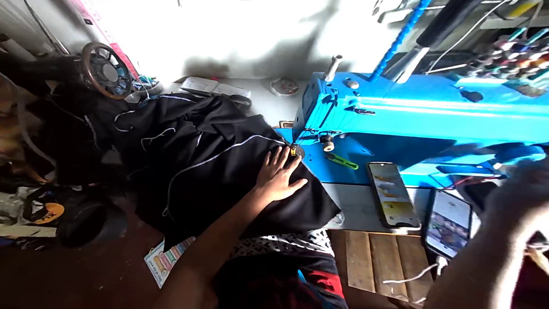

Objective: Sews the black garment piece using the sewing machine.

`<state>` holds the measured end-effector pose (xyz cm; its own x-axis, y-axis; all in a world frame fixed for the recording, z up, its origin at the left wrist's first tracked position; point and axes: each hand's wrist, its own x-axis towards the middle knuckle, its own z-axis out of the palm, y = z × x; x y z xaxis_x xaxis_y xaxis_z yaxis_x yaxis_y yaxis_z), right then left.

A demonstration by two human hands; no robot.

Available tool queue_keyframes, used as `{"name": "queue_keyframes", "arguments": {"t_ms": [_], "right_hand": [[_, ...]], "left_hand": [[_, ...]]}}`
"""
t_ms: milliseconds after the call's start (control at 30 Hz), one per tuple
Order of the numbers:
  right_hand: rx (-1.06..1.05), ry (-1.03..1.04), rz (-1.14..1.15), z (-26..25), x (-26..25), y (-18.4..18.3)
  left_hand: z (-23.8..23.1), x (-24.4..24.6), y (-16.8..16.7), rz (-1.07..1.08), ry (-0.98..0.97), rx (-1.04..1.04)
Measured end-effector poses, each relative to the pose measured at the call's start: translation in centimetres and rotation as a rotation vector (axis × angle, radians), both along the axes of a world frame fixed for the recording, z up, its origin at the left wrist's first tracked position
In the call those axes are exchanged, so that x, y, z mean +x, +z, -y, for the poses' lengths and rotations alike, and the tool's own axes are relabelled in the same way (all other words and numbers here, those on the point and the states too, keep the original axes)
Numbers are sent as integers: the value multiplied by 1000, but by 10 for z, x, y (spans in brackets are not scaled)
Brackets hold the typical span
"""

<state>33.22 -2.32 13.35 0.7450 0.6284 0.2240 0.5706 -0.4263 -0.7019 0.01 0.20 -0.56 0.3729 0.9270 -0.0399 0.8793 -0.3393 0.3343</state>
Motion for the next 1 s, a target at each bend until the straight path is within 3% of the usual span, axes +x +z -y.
{"name": "queue_keyframes", "arguments": {"t_ms": [100,167,433,633,733,867,1000], "right_hand": [[5,431,400,0,51,-85],[-14,495,496,-6,61,-104],[-307,521,402,-6,57,-102],[-136,528,508,9,40,-67],[-101,693,357,26,-12,-60],[-213,1061,-105,11,-78,-87],[-370,1081,-477,-13,-110,-99]], "left_hand": [[-1,0,-1,0,-1,12],[-1,0,-1,-9,-3,16],[-2,-2,-2,-9,-23,33],[-1,-6,-5,-6,-47,50],[-3,-5,-5,-30,-41,55],[0,-5,-6,-25,-30,108],[1,-6,-6,-13,-23,118]]}}
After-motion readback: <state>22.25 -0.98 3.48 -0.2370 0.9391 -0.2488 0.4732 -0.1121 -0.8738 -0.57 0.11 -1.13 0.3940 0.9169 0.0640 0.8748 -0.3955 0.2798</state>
